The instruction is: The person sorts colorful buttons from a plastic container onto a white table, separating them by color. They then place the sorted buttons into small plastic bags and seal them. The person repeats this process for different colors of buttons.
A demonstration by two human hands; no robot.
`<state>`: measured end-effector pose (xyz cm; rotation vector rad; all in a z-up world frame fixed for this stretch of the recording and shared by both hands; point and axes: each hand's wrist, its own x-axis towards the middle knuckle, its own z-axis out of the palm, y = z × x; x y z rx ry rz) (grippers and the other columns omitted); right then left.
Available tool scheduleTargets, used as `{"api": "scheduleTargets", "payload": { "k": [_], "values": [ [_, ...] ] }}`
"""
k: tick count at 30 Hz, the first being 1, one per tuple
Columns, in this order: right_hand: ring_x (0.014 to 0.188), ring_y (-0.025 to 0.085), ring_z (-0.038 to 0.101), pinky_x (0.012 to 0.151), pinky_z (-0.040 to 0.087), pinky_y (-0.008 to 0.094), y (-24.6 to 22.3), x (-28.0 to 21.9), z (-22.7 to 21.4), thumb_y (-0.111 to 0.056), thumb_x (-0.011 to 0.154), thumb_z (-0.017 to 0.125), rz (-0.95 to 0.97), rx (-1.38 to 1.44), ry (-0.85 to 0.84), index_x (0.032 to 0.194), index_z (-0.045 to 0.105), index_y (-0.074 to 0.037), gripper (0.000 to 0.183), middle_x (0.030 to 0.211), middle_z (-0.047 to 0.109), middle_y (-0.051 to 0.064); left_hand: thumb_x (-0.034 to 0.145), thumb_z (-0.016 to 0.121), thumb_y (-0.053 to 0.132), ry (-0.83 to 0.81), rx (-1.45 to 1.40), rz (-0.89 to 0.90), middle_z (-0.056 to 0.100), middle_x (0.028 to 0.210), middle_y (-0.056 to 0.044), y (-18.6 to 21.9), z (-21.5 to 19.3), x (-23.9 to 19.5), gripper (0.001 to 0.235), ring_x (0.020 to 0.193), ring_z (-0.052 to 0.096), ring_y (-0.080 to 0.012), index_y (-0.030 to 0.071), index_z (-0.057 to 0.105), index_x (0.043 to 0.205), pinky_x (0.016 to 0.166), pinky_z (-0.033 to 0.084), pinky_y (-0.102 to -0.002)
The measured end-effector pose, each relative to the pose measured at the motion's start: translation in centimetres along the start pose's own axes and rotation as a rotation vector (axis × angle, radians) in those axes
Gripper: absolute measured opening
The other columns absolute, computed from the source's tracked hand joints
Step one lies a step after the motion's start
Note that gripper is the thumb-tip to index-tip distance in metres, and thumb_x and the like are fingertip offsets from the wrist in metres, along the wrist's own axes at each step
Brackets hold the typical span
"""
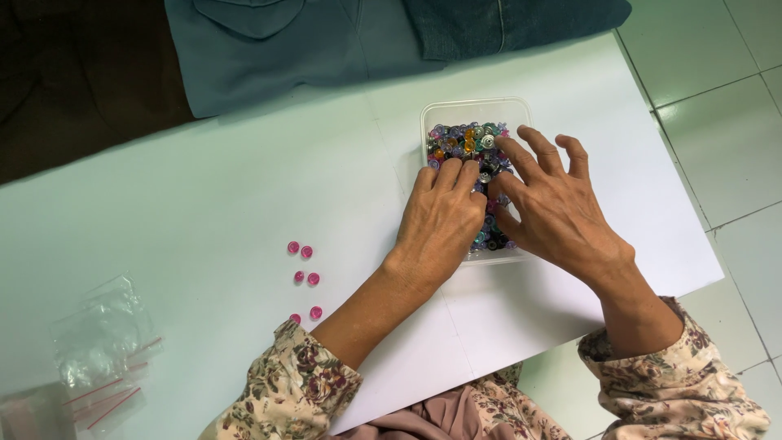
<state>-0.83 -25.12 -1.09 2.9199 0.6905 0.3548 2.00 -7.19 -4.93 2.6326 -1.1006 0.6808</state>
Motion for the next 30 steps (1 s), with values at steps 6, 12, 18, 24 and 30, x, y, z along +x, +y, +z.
{"api": "scheduleTargets", "payload": {
  "k": [6, 12, 18, 24, 30],
  "values": [
    [0.141, 0.039, 0.051, 0.112, 0.032, 0.055, -0.7, 0.1, -2.2, -0.024, 0.09, 0.072, -0.009, 0.053, 0.028, 0.104, 0.057, -0.02, 0.021, 0.151, 0.056, 0.014, 0.072, 0.071, -0.004, 0.042, -0.139, -0.005, 0.065, 0.11, -0.01, -1.0, -2.2, -0.8, 0.021, 0.097, 0.056, -0.0276, 0.015, 0.064, 0.065, 0.073, 0.041, -0.038],
    [0.143, 0.038, 0.05, 0.113, 0.032, 0.052, -3.5, 1.3, -4.8, -0.023, 0.091, 0.072, -0.074, 0.158, 0.061, 0.102, 0.059, -0.017, 0.018, 0.148, 0.056, 0.015, 0.083, 0.083, 0.023, -0.007, -0.35, -0.07, 0.061, 0.127, -0.008, -2.8, -5.9, -3.8, 0.014, 0.111, 0.055, -0.0272, 0.014, 0.073, 0.087, 0.08, 0.042, -0.041],
    [0.13, 0.037, 0.056, 0.102, 0.038, 0.049, -8.6, 2.5, -6.6, -0.023, 0.091, 0.074, -0.187, 0.276, 0.08, 0.102, 0.06, -0.013, 0.02, 0.146, 0.058, 0.014, 0.088, 0.079, 0.019, -0.073, -0.449, -0.217, 0.061, 0.122, -0.009, -7.2, -11.6, -10.7, 0.016, 0.106, 0.056, -0.0298, 0.012, 0.072, 0.1, 0.077, 0.041, -0.044],
    [0.116, 0.035, 0.057, 0.095, 0.041, 0.051, -14.8, 2.9, -3.1, -0.026, 0.094, 0.067, -0.331, 0.459, -0.005, 0.108, 0.058, -0.016, 0.019, 0.137, 0.059, 0.014, 0.093, 0.072, 0.022, -0.184, -0.516, -0.43, 0.066, 0.103, 0.0, -8.3, -14.9, -18.8, 0.01, 0.094, 0.063, -0.0197, 0.016, 0.071, 0.101, 0.075, 0.042, -0.038],
    [0.102, 0.03, 0.058, 0.084, 0.042, 0.043, -19.8, 3.0, -1.6, -0.021, 0.096, 0.067, -0.428, 0.587, -0.049, 0.108, 0.056, -0.012, 0.019, 0.123, 0.061, 0.011, 0.091, 0.075, 0.019, -0.185, -0.487, -0.519, 0.064, 0.103, -0.002, -6.8, -13.1, -23.5, 0.009, 0.085, 0.06, -0.0215, 0.016, 0.071, 0.099, 0.071, 0.044, -0.036]
  ]
}}
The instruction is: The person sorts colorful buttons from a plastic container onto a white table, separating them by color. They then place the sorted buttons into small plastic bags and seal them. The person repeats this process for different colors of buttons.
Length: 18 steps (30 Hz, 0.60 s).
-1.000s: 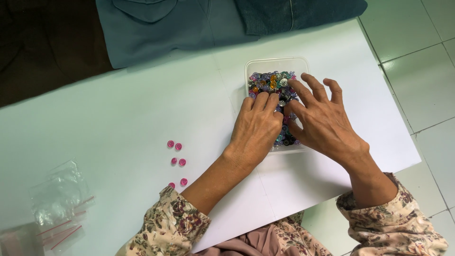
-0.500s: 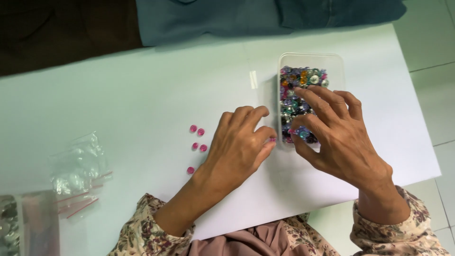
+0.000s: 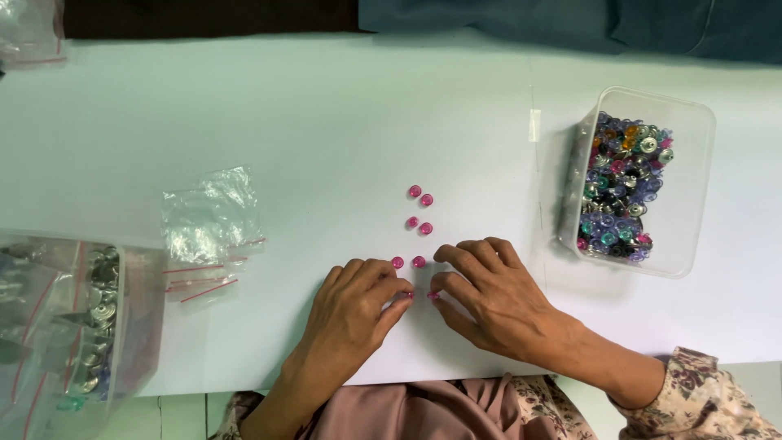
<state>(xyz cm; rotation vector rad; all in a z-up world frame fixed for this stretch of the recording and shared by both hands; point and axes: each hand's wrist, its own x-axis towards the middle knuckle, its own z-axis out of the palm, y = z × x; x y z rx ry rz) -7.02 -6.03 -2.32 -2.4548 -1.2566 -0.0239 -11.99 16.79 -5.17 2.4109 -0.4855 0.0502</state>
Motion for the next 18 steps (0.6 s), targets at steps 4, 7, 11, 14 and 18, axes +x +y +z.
{"api": "scheduleTargets", "payload": {
  "k": [4, 7, 11, 14, 18],
  "values": [
    [0.103, 0.03, 0.058, 0.084, 0.043, 0.044, -0.7, 0.2, 1.8, -0.021, 0.094, 0.069, -0.012, 0.006, -0.005, 0.109, 0.058, -0.012, 0.021, 0.123, 0.061, 0.011, 0.093, 0.07, 0.018, 0.004, -0.007, -0.019, 0.062, 0.101, -0.001, -0.2, -0.3, -0.5, 0.006, 0.084, 0.058, -0.0223, 0.015, 0.07, 0.099, 0.072, 0.043, -0.037],
    [0.097, 0.029, 0.058, 0.085, 0.044, 0.044, -0.7, 0.1, 2.9, -0.021, 0.094, 0.07, -0.022, -0.01, 0.007, 0.11, 0.059, -0.011, 0.022, 0.123, 0.06, 0.012, 0.093, 0.07, 0.018, -0.01, 0.043, -0.001, 0.06, 0.1, -0.001, -0.4, -0.2, -0.8, 0.008, 0.083, 0.056, -0.0222, 0.014, 0.069, 0.1, 0.071, 0.042, -0.037],
    [0.093, 0.029, 0.057, 0.084, 0.044, 0.043, -0.7, 0.0, 2.8, -0.024, 0.096, 0.07, -0.011, -0.03, 0.02, 0.112, 0.059, -0.011, 0.023, 0.122, 0.06, 0.012, 0.092, 0.071, 0.019, -0.038, 0.074, -0.007, 0.061, 0.103, -0.001, -0.2, -1.1, -0.6, 0.015, 0.085, 0.056, -0.0236, 0.015, 0.069, 0.106, 0.071, 0.042, -0.038],
    [0.096, 0.029, 0.057, 0.084, 0.044, 0.044, -0.3, -0.2, 1.3, -0.025, 0.096, 0.072, -0.001, -0.039, 0.035, 0.113, 0.058, -0.012, 0.025, 0.121, 0.059, 0.012, 0.094, 0.069, 0.022, -0.027, 0.088, 0.014, 0.062, 0.106, -0.001, 0.4, -2.1, 0.4, 0.021, 0.085, 0.057, -0.0239, 0.016, 0.07, 0.114, 0.07, 0.043, -0.039],
    [0.095, 0.029, 0.058, 0.082, 0.042, 0.044, 0.4, -1.0, -2.2, -0.022, 0.098, 0.072, 0.025, -0.062, 0.129, 0.106, 0.06, -0.013, 0.018, 0.116, 0.061, 0.011, 0.091, 0.072, 0.018, 0.006, 0.143, 0.086, 0.062, 0.108, 0.0, 2.6, -3.2, 3.1, 0.024, 0.087, 0.057, -0.0226, 0.016, 0.069, 0.115, 0.072, 0.044, -0.039]
  ]
}}
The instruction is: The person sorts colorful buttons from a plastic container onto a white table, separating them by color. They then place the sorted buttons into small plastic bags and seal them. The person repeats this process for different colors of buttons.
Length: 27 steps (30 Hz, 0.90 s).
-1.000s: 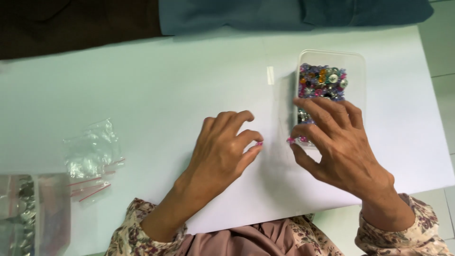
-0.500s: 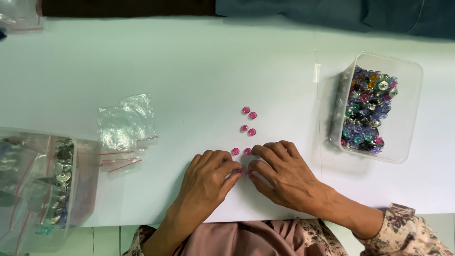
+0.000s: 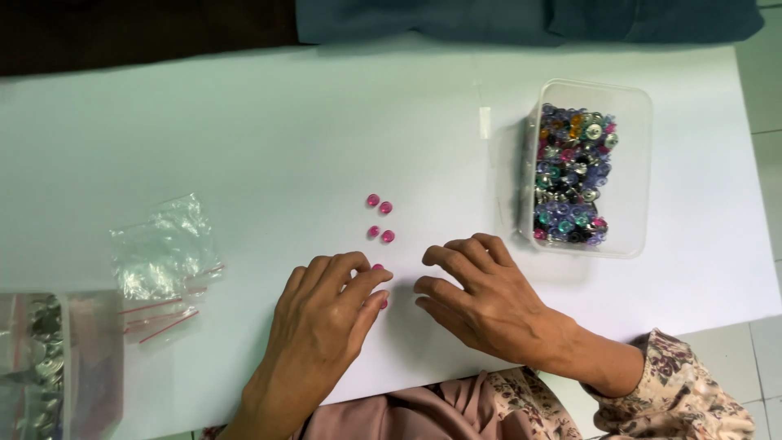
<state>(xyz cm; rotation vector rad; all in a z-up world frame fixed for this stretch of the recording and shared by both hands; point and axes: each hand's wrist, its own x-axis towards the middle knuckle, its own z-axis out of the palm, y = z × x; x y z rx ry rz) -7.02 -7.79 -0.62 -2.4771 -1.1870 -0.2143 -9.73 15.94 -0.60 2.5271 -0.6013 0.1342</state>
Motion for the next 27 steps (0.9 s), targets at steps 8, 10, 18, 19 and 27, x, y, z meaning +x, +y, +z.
{"api": "scheduleTargets", "payload": {
  "k": [8, 10, 18, 19, 27],
  "values": [
    [0.11, 0.031, 0.059, 0.089, 0.04, 0.044, 6.6, -5.8, -7.0, -0.026, 0.09, 0.082, 0.253, -0.295, 0.058, 0.109, 0.069, -0.017, 0.024, 0.125, 0.068, 0.011, 0.085, 0.066, -0.002, -0.022, -0.087, 0.25, 0.061, 0.103, -0.01, 6.7, 2.4, 9.0, 0.025, 0.086, 0.054, -0.0303, 0.008, 0.07, 0.107, 0.073, 0.041, -0.043],
    [0.115, 0.033, 0.061, 0.095, 0.041, 0.045, 8.4, -7.2, -7.9, -0.027, 0.09, 0.083, 0.323, -0.403, 0.068, 0.111, 0.07, -0.017, 0.027, 0.131, 0.068, 0.013, 0.081, 0.058, -0.012, -0.045, -0.066, 0.301, 0.062, 0.103, -0.012, 8.0, 4.2, 11.3, 0.033, 0.087, 0.054, -0.0318, 0.005, 0.071, 0.106, 0.073, 0.041, -0.043],
    [0.137, 0.039, 0.048, 0.105, 0.037, 0.054, 12.9, -8.5, -6.7, -0.021, 0.08, 0.082, 0.45, -0.575, -0.071, 0.082, 0.079, -0.021, 0.004, 0.151, 0.055, 0.014, 0.077, 0.072, 0.002, 0.158, 0.307, 0.306, 0.059, 0.091, -0.004, 10.1, 15.0, 20.5, 0.016, 0.087, 0.054, -0.0253, 0.018, 0.07, 0.075, 0.07, 0.043, -0.036],
    [0.137, 0.039, 0.048, 0.105, 0.037, 0.054, 13.1, -8.4, -6.5, -0.021, 0.08, 0.082, 0.456, -0.575, -0.066, 0.082, 0.079, -0.021, 0.004, 0.151, 0.055, 0.014, 0.077, 0.072, 0.002, 0.156, 0.31, 0.313, 0.059, 0.091, -0.004, 10.0, 16.1, 21.3, 0.016, 0.087, 0.054, -0.0253, 0.018, 0.07, 0.075, 0.07, 0.043, -0.036],
    [0.138, 0.038, 0.05, 0.106, 0.039, 0.053, 14.5, -8.3, -5.4, -0.013, 0.089, 0.075, 0.426, -0.564, 0.007, 0.071, 0.067, -0.015, 0.02, 0.149, 0.056, 0.015, 0.077, 0.072, 0.012, 0.094, 0.503, 0.284, 0.058, 0.091, 0.0, 9.7, 18.6, 23.5, 0.015, 0.089, 0.051, -0.023, 0.026, 0.073, 0.073, 0.075, 0.039, -0.035]
  ]
}}
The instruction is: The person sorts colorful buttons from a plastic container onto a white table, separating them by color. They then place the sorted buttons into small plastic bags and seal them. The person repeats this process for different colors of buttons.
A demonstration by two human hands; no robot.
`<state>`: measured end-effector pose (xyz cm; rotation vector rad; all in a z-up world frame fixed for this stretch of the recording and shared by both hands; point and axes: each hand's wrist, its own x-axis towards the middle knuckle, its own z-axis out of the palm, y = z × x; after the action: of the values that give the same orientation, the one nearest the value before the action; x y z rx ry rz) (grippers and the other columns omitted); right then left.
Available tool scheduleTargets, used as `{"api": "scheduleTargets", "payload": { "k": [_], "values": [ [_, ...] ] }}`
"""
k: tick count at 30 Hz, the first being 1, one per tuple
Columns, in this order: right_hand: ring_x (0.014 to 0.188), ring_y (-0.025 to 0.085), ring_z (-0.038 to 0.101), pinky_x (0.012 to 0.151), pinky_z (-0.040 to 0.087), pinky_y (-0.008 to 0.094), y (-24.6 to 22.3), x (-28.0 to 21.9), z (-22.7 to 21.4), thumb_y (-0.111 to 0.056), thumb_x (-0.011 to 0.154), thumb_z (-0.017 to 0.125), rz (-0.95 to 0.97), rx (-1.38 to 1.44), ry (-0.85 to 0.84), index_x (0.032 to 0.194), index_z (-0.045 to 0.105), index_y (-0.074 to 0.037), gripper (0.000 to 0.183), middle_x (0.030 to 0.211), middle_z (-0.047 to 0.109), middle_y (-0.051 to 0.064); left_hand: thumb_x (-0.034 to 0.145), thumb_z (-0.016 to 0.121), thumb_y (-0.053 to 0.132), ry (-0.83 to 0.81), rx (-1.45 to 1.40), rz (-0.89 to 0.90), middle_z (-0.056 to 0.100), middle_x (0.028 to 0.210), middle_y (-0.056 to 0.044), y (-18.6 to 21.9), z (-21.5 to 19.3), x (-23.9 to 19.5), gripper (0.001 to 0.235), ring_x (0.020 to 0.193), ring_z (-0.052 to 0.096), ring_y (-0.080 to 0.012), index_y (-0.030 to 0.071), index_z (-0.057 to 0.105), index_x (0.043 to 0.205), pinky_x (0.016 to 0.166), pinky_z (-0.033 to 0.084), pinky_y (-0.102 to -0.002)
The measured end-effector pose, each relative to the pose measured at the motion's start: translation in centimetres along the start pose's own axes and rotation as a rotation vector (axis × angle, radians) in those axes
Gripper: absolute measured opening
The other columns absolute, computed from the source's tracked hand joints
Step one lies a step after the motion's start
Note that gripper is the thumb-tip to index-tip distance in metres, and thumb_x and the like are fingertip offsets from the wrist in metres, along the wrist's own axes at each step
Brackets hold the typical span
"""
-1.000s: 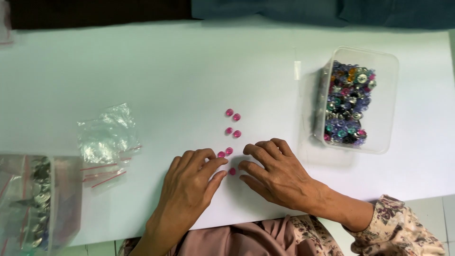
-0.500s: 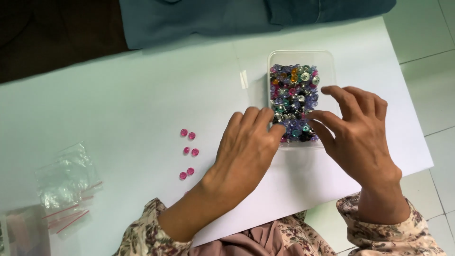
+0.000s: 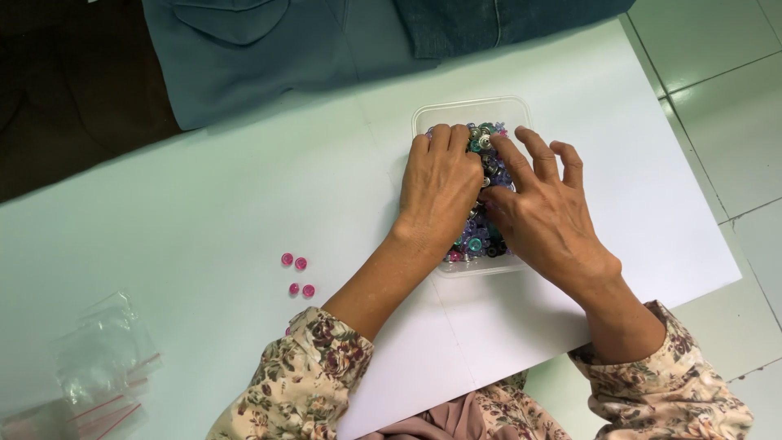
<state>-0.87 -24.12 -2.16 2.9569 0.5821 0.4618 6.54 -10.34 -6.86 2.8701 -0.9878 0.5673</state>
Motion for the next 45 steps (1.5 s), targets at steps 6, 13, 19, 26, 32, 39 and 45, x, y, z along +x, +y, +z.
{"api": "scheduleTargets", "payload": {
  "k": [6, 13, 19, 26, 32, 39, 45],
  "values": [
    [0.141, 0.036, 0.048, 0.107, 0.037, 0.053, 0.1, -0.2, 0.4, -0.013, 0.081, 0.079, 0.016, -0.028, -0.003, 0.085, 0.073, -0.019, 0.009, 0.15, 0.056, 0.014, 0.08, 0.069, 0.013, 0.06, -0.037, 0.001, 0.059, 0.092, -0.001, -0.2, 0.3, -0.2, 0.013, 0.089, 0.052, -0.0239, 0.025, 0.073, 0.079, 0.074, 0.04, -0.036],
    [0.142, 0.034, 0.047, 0.108, 0.035, 0.052, 0.0, -0.3, 0.2, -0.017, 0.082, 0.078, 0.021, -0.016, -0.035, 0.085, 0.072, -0.019, 0.007, 0.151, 0.055, 0.013, 0.07, 0.077, 0.009, 0.12, -0.147, 0.015, 0.057, 0.094, -0.001, -1.5, -2.9, -1.1, 0.018, 0.089, 0.053, -0.0234, 0.021, 0.069, 0.08, 0.072, 0.043, -0.034],
    [0.145, 0.036, 0.047, 0.11, 0.034, 0.053, -0.3, 0.0, 0.6, -0.021, 0.077, 0.081, 0.015, -0.098, -0.077, 0.083, 0.075, -0.019, 0.009, 0.151, 0.057, 0.012, 0.077, 0.076, 0.005, 0.177, -0.26, -0.014, 0.056, 0.093, -0.004, -4.0, -5.6, -3.1, 0.016, 0.085, 0.054, -0.0254, 0.018, 0.068, 0.082, 0.067, 0.042, -0.037],
    [0.145, 0.036, 0.05, 0.111, 0.033, 0.053, -0.1, 0.3, -1.4, -0.031, 0.085, 0.083, 0.049, -0.058, -0.041, 0.088, 0.078, -0.022, 0.01, 0.148, 0.065, 0.011, 0.085, 0.084, 0.02, 0.127, -0.418, -0.069, 0.059, 0.098, -0.004, -9.4, -9.1, -7.7, 0.016, 0.086, 0.053, -0.0258, 0.013, 0.075, 0.098, 0.069, 0.043, -0.039],
    [0.135, 0.035, 0.059, 0.105, 0.038, 0.049, -2.2, 1.9, -3.9, -0.03, 0.095, 0.083, -0.011, 0.022, 0.078, 0.097, 0.075, -0.019, 0.013, 0.141, 0.069, 0.012, 0.089, 0.08, 0.019, 0.1, -0.411, -0.176, 0.061, 0.1, -0.002, -14.4, -9.4, -12.1, 0.012, 0.086, 0.056, -0.0248, 0.019, 0.077, 0.1, 0.072, 0.045, -0.04],
    [0.112, 0.023, 0.063, 0.089, 0.044, 0.039, -11.1, 5.7, -1.0, -0.029, 0.091, 0.079, -0.131, 0.347, 0.091, 0.11, 0.073, -0.024, 0.02, 0.122, 0.069, 0.0, 0.087, 0.079, 0.016, -0.149, -0.447, -0.349, 0.067, 0.101, -0.011, -17.6, -9.0, -15.9, 0.015, 0.098, 0.065, -0.0281, 0.016, 0.079, 0.102, 0.077, 0.049, -0.041],
    [0.098, 0.019, 0.067, 0.081, 0.049, 0.032, -17.4, 8.9, 3.9, -0.016, 0.09, 0.079, -0.162, 0.381, 0.027, 0.105, 0.075, -0.015, 0.015, 0.101, 0.072, 0.003, 0.085, 0.078, 0.011, -0.14, -0.476, -0.392, 0.065, 0.093, -0.009, -17.6, -5.6, -17.0, 0.015, 0.092, 0.062, -0.026, 0.013, 0.078, 0.1, 0.076, 0.047, -0.04]
  ]
}}
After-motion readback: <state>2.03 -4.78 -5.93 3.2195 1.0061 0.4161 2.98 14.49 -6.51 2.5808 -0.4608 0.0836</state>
